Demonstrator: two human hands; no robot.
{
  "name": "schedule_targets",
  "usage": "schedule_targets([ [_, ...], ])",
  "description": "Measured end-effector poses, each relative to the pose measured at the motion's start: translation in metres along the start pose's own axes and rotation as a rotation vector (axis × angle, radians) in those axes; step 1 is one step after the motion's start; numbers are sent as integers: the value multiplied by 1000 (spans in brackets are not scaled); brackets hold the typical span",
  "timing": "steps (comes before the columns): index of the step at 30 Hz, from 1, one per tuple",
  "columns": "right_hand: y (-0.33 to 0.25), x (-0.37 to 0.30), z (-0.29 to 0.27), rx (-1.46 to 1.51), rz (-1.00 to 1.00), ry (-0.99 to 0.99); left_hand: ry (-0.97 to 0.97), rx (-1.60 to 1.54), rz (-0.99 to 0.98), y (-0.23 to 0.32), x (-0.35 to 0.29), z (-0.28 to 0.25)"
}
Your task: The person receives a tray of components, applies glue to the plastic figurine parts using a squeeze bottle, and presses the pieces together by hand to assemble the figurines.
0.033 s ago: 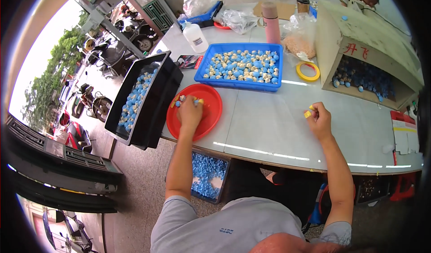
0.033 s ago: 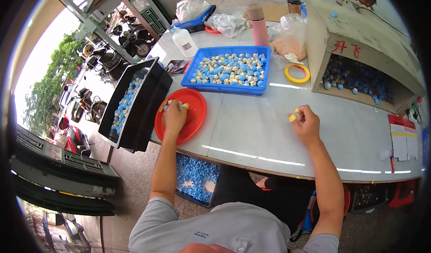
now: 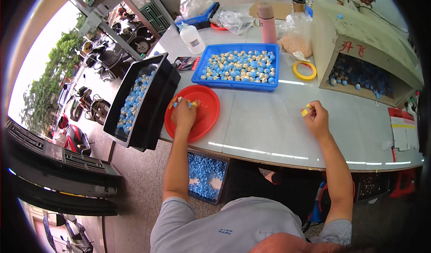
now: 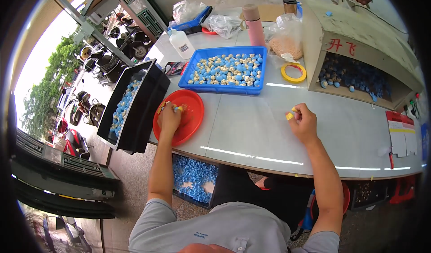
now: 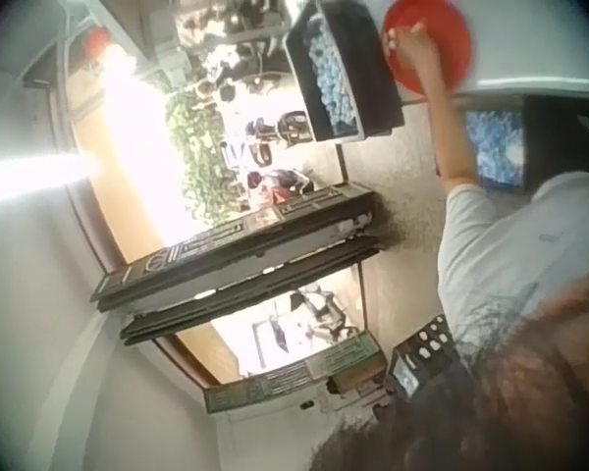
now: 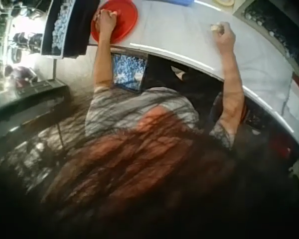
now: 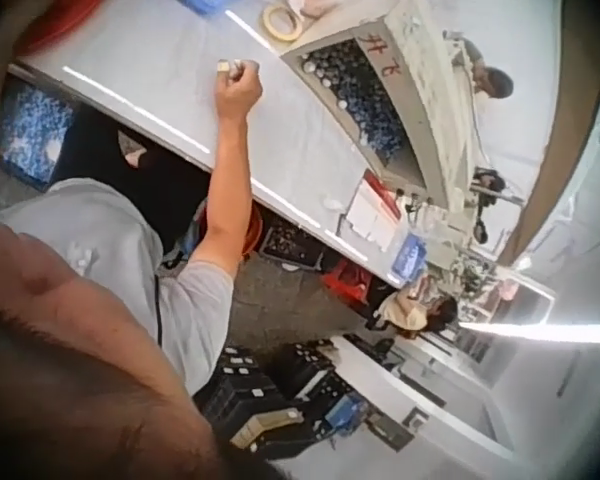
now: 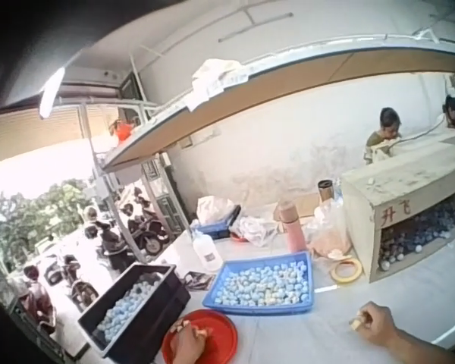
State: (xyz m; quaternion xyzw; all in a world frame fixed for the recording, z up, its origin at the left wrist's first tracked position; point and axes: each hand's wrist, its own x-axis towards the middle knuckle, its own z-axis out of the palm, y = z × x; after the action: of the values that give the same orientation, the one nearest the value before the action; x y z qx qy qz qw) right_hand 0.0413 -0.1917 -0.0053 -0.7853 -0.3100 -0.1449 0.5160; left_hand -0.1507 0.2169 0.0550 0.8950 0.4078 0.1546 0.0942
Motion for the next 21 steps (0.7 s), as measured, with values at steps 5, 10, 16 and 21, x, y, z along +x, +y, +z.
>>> schedule_targets([
  [5, 5, 1, -1, -27, -17, 76, 219, 60, 91, -2, -3, -8],
  [10, -6, 4, -1, -147, -69, 156, 309, -387, 485, 58, -69, 9],
  [16, -28, -29, -18, -114, -142, 228, -137, -563, 703, 108, -152, 47],
  [21, -66, -131, -119, -450, -448, 401, -243, -670, 612, 106, -152, 57],
])
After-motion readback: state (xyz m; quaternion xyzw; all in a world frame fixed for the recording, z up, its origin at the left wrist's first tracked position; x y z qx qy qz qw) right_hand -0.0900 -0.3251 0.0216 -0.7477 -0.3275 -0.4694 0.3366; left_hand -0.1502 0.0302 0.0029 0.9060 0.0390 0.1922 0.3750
